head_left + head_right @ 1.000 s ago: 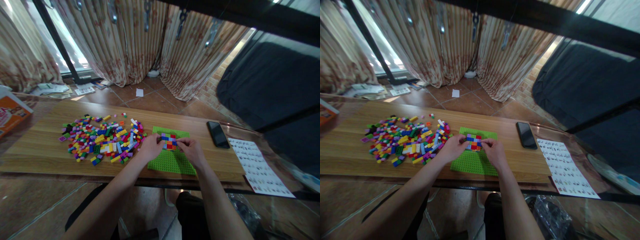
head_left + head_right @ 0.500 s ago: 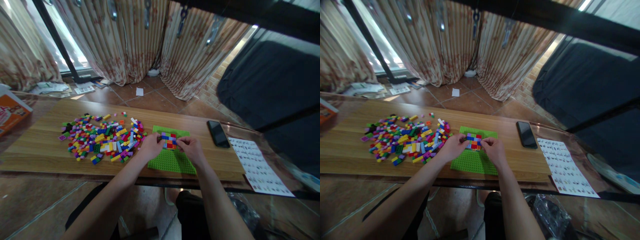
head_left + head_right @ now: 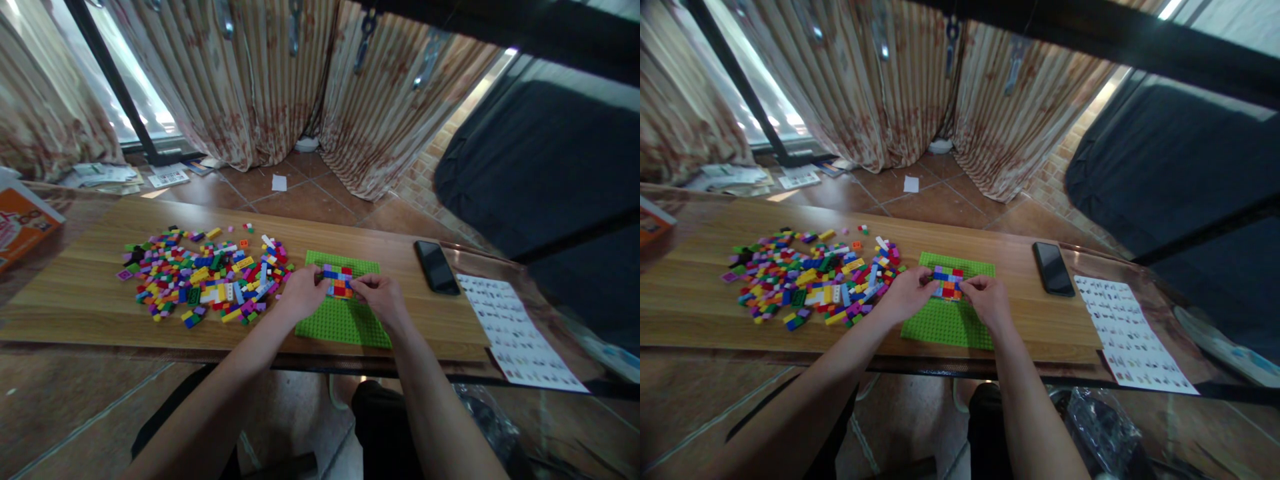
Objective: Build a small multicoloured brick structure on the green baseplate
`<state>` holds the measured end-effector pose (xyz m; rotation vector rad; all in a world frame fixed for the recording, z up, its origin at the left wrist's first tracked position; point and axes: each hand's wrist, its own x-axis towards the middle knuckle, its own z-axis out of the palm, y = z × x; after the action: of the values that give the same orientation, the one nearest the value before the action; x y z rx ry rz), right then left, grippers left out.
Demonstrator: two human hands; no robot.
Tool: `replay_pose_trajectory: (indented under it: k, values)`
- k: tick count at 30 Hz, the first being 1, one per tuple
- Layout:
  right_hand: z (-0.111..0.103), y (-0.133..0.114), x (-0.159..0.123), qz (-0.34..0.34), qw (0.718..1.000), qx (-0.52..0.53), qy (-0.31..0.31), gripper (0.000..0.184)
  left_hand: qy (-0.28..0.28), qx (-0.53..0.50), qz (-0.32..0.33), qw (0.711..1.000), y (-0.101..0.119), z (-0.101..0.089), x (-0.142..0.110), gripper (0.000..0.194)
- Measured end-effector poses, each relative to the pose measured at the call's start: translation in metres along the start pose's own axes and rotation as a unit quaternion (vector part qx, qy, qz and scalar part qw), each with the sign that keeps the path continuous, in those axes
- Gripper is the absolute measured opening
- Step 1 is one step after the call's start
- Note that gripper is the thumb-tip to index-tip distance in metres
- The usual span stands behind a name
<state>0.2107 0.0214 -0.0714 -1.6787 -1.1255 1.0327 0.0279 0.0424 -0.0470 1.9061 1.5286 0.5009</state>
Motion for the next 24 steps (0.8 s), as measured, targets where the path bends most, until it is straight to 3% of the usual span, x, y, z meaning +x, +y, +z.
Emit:
replay_pose_trajectory:
  k: [8,13,21,24]
  values:
    - [-0.001,0.002,0.002,0.034,0.999,-0.013,-0.011,0.041,0.0,0.007,-0.009,1.0,0.001,0.002,-0.002,0.021]
    - [0.0,0.002,0.005,0.014,0.999,-0.048,-0.009,0.04,-0.003,0.025,-0.017,1.0,0.004,0.001,-0.002,0.023]
    - [-0.008,-0.008,0.001,0.079,0.991,0.043,-0.094,0.038,0.005,0.015,0.004,1.0,0.0,0.002,-0.001,0.022]
    - [-0.007,-0.011,0.0,0.091,0.991,0.042,-0.092,0.038,0.002,0.013,0.0,1.0,0.0,0.002,-0.001,0.022]
